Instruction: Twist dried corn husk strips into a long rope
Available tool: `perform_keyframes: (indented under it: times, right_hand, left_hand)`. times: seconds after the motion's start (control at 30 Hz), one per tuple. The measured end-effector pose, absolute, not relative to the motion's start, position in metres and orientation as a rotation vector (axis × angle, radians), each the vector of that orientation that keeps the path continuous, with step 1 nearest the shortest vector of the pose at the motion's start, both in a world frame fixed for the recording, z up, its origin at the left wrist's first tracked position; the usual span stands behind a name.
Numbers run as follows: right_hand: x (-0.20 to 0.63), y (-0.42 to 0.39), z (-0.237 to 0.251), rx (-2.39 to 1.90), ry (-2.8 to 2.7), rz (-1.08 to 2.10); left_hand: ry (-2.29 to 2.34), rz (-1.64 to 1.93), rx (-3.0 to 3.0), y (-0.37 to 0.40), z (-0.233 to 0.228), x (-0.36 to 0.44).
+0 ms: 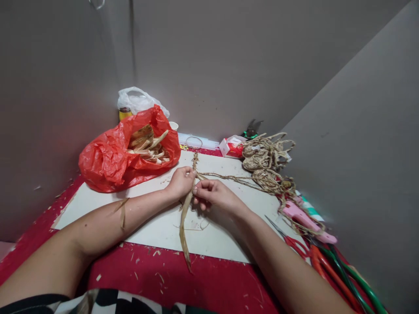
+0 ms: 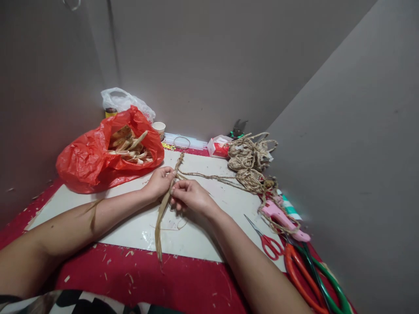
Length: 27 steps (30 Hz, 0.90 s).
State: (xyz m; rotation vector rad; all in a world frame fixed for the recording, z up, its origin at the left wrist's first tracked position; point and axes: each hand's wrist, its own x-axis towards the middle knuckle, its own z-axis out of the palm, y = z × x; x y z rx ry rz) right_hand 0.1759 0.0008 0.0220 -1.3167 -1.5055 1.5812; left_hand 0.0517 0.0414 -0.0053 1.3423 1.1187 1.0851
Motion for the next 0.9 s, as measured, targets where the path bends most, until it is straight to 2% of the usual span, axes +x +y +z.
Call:
perform_keyframes:
  times: [0.27,0.5,0.9]
  right_hand:
    - [0.183,0.005,0.020,-1.238,-1.393,1.707]
    - [0.173,0.004,0.010,-1.183,-1.181,1.671]
    - [0.173,0.005,0.011,-1.201,-1.154,1.638]
  left_hand:
    - [1.118,1.072,1.312,0.041,-0.005,0.051]
    - [1.115,1.117,1.420,0.042,-0.009,0.050]
    - [1.132,1.104,1.432,0.040,-0.004,0.050]
